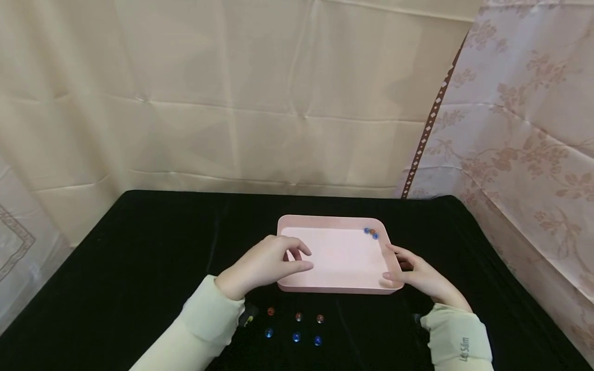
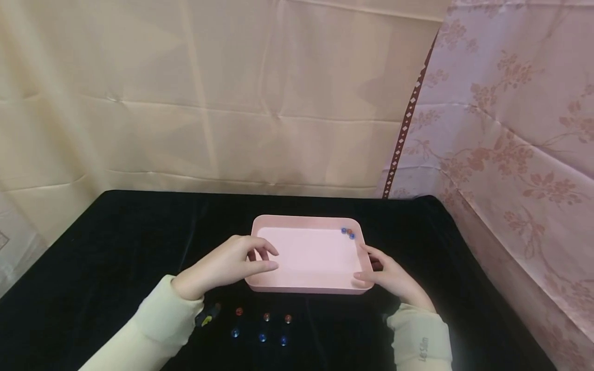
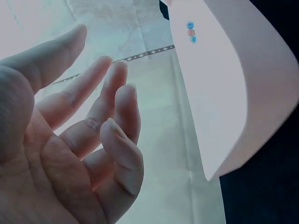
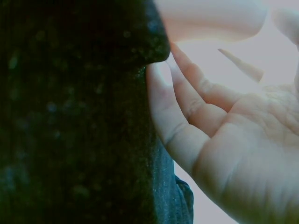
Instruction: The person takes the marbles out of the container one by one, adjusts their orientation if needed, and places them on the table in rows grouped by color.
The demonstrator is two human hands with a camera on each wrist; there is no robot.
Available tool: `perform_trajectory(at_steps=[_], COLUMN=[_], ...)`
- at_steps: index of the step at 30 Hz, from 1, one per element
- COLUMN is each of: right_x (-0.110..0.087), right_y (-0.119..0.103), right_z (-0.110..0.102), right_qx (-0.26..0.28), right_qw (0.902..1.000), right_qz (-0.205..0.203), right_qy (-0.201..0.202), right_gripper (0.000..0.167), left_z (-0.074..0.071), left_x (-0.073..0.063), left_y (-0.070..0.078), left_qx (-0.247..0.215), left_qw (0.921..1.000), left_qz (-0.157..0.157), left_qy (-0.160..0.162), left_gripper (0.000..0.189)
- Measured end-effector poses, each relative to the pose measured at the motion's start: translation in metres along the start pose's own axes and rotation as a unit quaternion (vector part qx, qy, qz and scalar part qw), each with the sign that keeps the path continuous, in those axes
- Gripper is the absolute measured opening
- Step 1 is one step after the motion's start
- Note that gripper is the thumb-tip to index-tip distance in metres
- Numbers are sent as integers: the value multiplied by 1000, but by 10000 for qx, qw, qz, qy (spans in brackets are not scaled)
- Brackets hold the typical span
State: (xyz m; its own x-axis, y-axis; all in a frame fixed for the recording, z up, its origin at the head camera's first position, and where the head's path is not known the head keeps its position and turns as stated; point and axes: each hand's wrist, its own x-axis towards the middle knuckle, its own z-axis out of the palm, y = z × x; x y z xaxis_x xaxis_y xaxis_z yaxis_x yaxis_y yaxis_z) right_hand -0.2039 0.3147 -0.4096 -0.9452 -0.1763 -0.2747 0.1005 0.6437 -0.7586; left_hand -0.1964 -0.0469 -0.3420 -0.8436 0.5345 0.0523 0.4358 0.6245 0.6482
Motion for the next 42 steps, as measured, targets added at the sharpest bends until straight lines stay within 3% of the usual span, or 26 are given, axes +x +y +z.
perform_trajectory(at_steps=[12, 23, 31, 42], right_x=[0, 0, 0, -1], right_y=[-1, 1, 0, -1], right_z=[-1, 0, -1, -1], right_qx=[85, 157, 202, 231], right_qw=[10000, 9999, 9998, 9997], right_qz=[24, -56, -13, 49], right_qy=[-24, -19, -27, -22], right_gripper=[88, 87, 86, 85], left_z=[13, 20, 28, 40], left_x=[30, 52, 67, 89], left_y=[11, 21, 20, 15], left_qx=[-251, -392, -218, -505], left_qw=[9986, 9990, 9990, 9977], left_qz=[135, -153, -339, -434], left_qy=[-437, -178, -190, 91], left_gripper=[28, 28, 30, 23])
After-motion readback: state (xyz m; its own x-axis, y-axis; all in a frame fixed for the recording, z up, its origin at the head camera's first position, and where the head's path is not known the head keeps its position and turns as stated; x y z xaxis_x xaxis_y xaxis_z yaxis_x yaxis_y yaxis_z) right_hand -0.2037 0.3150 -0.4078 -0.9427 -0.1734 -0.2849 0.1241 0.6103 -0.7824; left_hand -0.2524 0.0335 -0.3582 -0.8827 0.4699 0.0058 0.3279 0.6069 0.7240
